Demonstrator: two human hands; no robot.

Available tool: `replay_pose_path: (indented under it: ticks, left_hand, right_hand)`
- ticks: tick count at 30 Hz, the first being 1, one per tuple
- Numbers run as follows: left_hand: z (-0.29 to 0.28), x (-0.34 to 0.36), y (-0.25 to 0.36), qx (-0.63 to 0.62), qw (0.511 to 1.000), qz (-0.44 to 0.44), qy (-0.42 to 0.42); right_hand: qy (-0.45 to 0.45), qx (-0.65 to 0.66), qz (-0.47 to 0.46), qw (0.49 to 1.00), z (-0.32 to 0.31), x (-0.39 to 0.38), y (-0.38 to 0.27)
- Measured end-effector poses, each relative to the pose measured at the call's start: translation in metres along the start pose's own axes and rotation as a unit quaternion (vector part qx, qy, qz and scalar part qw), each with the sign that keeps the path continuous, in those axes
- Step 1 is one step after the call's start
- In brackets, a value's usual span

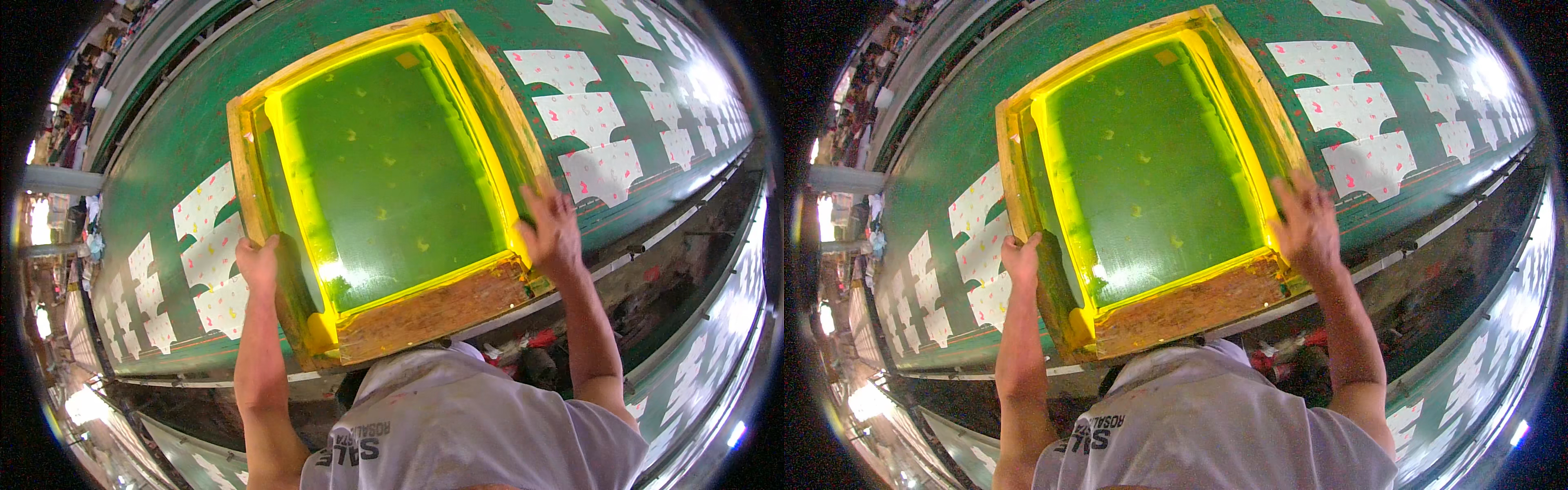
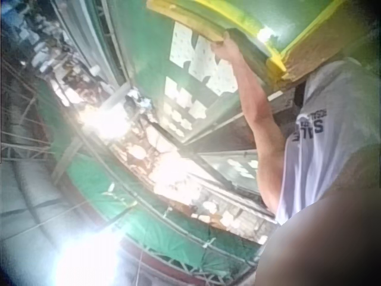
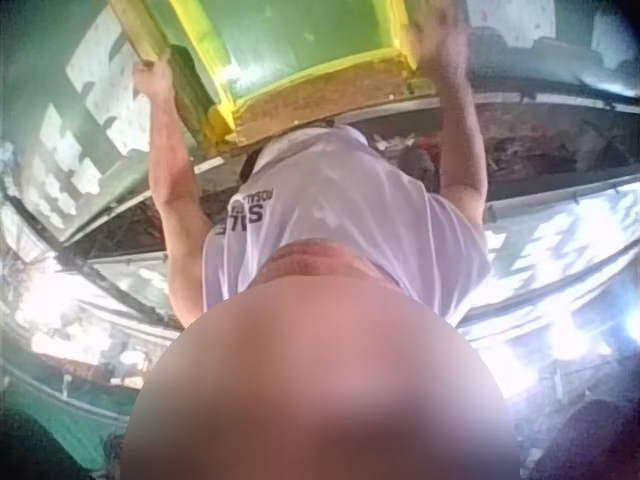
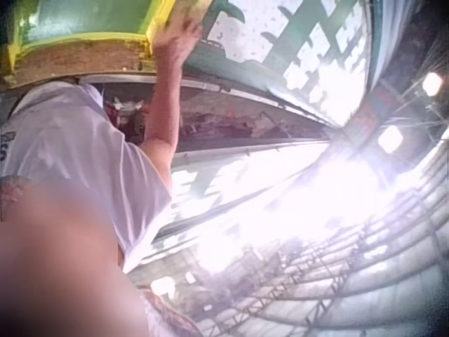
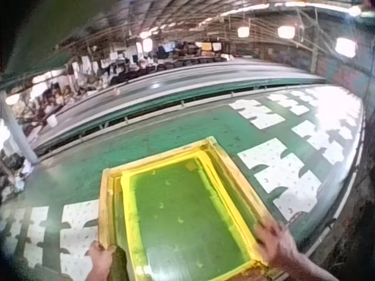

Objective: The person repeatedly pulls a squeegee across a yellow screen-printing frame filled with green ink to spread the ink evenly over the mesh. The person adjusts the frame position and repositions the squeegee multiple times during the process.

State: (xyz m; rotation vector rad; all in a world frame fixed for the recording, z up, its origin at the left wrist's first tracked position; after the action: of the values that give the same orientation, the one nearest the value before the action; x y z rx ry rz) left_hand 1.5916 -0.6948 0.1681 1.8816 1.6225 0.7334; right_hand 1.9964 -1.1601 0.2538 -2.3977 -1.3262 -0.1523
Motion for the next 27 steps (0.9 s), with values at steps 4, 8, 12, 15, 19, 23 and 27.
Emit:
replay_pose_path:
  ticks: [4, 8, 12, 15, 19, 23, 27]
  left_hand:
    - [0.006, 0.0, -0.004, 0.035, 0.999, -0.007, -0.011]
    - [0.01, 0.001, -0.007, 0.008, 1.0, -0.004, -0.004]
    - [0.005, -0.008, 0.003, -0.014, 0.995, 0.091, 0.045]
    - [0.003, -0.012, 0.007, -0.02, 0.996, 0.082, 0.03]
    - [-0.003, -0.017, 0.012, -0.039, 0.995, 0.089, 0.027]
    - [-0.007, -0.019, 0.016, -0.049, 0.989, 0.128, 0.057]
    - [-0.01, -0.017, 0.019, -0.068, 0.989, 0.122, 0.052]
  right_hand:
    - [-0.294, 0.16, -0.169, 0.927, 0.011, -0.059, -0.104]
    - [-0.316, 0.059, -0.229, 0.919, 0.019, -0.075, -0.16]
    - [-0.231, 0.053, -0.22, 0.946, 0.014, -0.068, -0.177]
    - [-0.191, 0.063, -0.234, 0.951, 0.031, -0.054, -0.204]
    - [-0.21, 0.035, -0.215, 0.953, 0.042, -0.038, -0.216]
    - [-0.311, -0.035, -0.151, 0.937, 0.045, -0.053, -0.205]
    - [-0.244, -0.06, -0.154, 0.956, 0.049, -0.074, -0.223]
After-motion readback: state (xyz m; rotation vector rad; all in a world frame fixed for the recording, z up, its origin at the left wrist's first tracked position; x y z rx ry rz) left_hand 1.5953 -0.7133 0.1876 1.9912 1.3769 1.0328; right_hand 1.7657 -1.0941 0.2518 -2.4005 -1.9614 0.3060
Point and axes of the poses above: each hand's wrist, its own x-axis towards the middle knuckle, its own z-axis out of the palm, y = z × x, the point moved 6 cm from there along x, towards the middle knuckle, and after that the axes turned 1 degree about y, right-handed, at the moved point
